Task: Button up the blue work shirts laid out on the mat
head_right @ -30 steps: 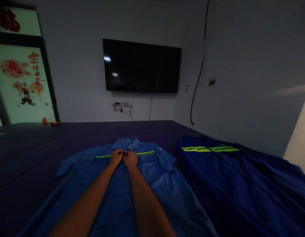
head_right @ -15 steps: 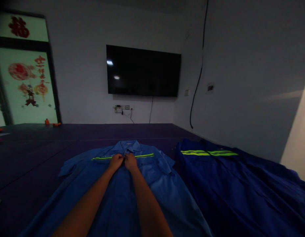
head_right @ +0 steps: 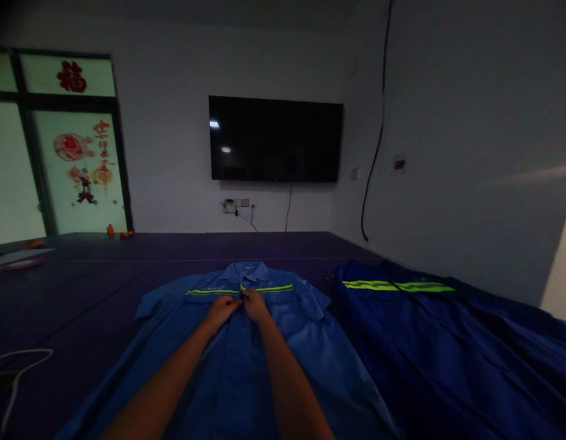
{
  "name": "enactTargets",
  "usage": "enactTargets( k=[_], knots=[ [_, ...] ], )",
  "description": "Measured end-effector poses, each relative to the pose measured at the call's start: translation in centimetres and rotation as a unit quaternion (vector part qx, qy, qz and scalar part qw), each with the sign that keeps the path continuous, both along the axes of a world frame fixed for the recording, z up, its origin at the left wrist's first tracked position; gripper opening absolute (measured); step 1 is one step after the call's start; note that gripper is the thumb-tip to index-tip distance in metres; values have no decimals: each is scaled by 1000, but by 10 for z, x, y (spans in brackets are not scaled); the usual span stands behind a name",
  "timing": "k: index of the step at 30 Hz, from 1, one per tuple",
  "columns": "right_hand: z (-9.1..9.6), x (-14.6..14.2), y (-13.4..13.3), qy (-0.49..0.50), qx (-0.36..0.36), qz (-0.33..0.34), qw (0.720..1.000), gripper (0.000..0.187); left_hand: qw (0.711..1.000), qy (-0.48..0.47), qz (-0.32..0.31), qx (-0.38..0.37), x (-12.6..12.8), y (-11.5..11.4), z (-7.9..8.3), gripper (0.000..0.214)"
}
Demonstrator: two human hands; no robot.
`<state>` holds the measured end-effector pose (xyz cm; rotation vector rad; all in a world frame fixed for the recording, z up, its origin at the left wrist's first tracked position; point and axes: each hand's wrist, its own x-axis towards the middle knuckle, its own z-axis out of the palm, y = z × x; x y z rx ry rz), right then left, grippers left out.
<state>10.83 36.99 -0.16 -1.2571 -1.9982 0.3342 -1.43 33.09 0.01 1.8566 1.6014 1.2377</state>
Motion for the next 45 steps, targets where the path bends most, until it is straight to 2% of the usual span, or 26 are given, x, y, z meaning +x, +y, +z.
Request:
enactTargets(
  k=[3, 7, 12, 21, 32, 37, 45],
  knots=[
    [-3, 4, -8, 32, -11, 36, 999, 40, 1000, 4, -11, 3, -1, -7, 0, 24],
    [-9, 11, -17, 56, -12, 63, 996, 34, 999, 38, 8, 23, -4, -11, -1, 16],
    [-9, 13, -28, 21, 26, 89, 996, 24, 998, 49, 1, 39, -8, -12, -3, 18],
    [0, 7, -42, -104, 41, 51, 992, 22, 998, 53, -27, 33, -10, -10, -3, 20],
    [5, 6, -50, -127, 15, -15, 992, 19, 996, 81, -3, 21, -4, -6, 1, 19],
    [6, 5, -53, -131, 10, -27, 991, 18, 997, 78, -7, 27, -5, -13, 2, 19],
    [3, 5, -52, -189, 19, -37, 981, 25, 998, 58, 0, 30, -5, -16, 0, 17]
  ],
)
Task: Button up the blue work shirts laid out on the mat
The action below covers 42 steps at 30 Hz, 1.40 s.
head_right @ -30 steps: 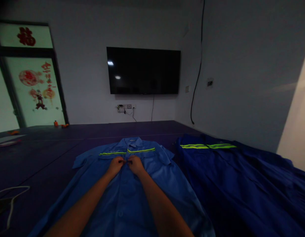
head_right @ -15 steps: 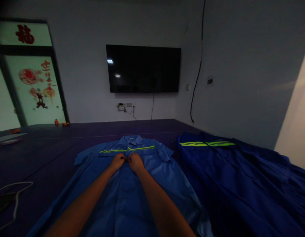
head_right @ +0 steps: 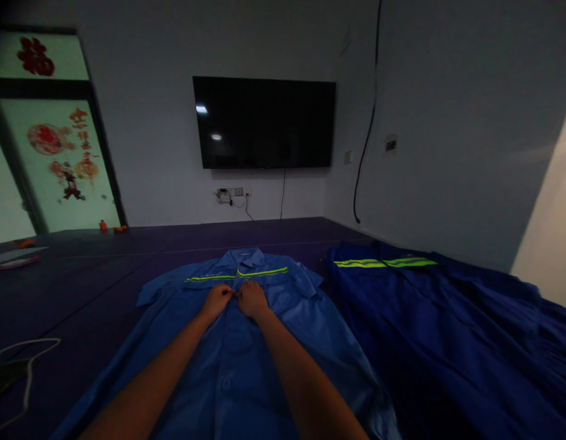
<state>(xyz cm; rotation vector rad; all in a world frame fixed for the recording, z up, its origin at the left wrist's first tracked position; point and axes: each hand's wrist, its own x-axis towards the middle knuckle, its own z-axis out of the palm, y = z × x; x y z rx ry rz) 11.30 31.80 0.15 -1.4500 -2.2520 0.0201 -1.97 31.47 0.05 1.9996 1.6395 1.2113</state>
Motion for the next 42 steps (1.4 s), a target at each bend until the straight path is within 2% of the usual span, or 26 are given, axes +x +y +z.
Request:
enactTargets(
  k=[8, 33, 42],
  knots=[
    [-4, -1, -1, -4, -1, -5, 1000, 30, 1000, -3, -1, -3, -1, 3, -1, 18],
    [0, 2, 3, 22, -21, 11, 999, 27, 993, -102, -12, -64, -2, 5, -2, 22],
    [3, 2, 4, 42, -31, 13, 999, 26, 988, -121, -33, -86, -3, 1, 3, 21]
  ],
)
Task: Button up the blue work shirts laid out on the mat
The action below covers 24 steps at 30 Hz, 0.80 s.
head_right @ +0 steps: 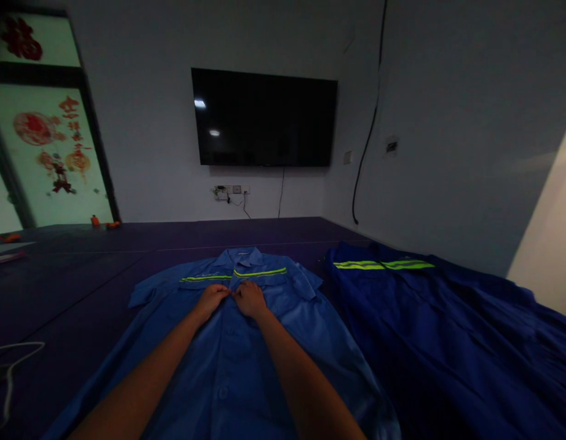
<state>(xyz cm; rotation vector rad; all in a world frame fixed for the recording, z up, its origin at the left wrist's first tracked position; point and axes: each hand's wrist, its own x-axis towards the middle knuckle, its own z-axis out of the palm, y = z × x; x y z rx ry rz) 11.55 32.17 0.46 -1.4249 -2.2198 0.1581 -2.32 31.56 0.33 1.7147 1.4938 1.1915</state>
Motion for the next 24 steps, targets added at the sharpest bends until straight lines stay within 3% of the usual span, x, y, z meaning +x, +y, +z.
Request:
enactTargets(
  k=[5, 11, 18, 24],
  knots=[
    [-1, 0, -1, -8, 4, -5, 1000, 26, 1000, -7, -5, 1, 0, -1, 0, 22],
    [-2, 0, 0, -24, 16, 4, 1000, 25, 998, 17, -65, 3, -6, 2, 0, 23],
    [-3, 0, 2, -17, 11, 1, 1000, 27, 999, 31, -18, 17, -3, 4, -1, 16],
    [-3, -3, 0, -16, 11, -22, 1000, 27, 1000, -5, -25, 8, -3, 1, -1, 17]
  ],
)
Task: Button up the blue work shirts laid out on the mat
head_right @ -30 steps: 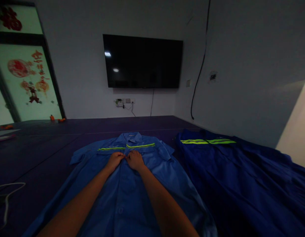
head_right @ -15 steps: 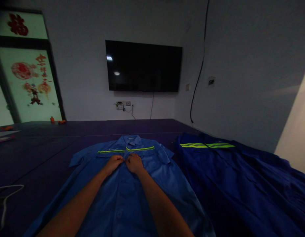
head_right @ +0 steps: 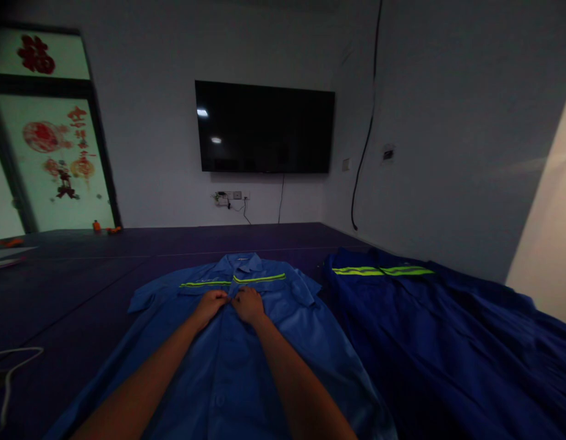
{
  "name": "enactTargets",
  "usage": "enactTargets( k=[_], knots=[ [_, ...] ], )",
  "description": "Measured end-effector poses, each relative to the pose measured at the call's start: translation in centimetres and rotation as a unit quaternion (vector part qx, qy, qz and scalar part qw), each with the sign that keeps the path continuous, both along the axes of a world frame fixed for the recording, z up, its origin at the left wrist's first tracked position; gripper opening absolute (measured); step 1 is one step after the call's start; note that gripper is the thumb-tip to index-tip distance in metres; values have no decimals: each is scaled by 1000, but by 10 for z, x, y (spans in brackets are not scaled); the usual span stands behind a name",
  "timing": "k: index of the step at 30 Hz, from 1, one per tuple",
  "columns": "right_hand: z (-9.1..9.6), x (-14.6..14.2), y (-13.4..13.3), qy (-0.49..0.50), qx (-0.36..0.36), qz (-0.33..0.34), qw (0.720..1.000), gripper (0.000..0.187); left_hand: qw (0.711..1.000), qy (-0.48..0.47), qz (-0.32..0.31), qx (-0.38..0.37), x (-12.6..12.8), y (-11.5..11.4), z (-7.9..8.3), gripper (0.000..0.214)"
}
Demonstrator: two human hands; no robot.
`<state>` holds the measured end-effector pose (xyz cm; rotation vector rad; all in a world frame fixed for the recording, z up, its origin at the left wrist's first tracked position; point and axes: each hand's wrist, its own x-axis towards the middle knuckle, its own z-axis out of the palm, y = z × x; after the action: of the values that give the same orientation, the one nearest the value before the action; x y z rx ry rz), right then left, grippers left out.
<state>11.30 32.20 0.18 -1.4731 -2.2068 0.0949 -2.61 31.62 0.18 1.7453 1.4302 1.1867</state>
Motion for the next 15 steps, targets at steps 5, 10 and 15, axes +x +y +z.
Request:
enactTargets(
  k=[5, 10, 15],
  knots=[
    [0, -4, -2, 2, 0, -28, 1000, 27, 1000, -22, -5, 6, 0, 0, 0, 14],
    [0, -6, 1, 19, -4, -28, 999, 24, 1000, -12, -7, 22, 0, -1, 1, 15],
    [-1, -8, 5, 42, -4, -25, 999, 25, 998, 31, -10, 46, -2, -2, 3, 18]
  ],
)
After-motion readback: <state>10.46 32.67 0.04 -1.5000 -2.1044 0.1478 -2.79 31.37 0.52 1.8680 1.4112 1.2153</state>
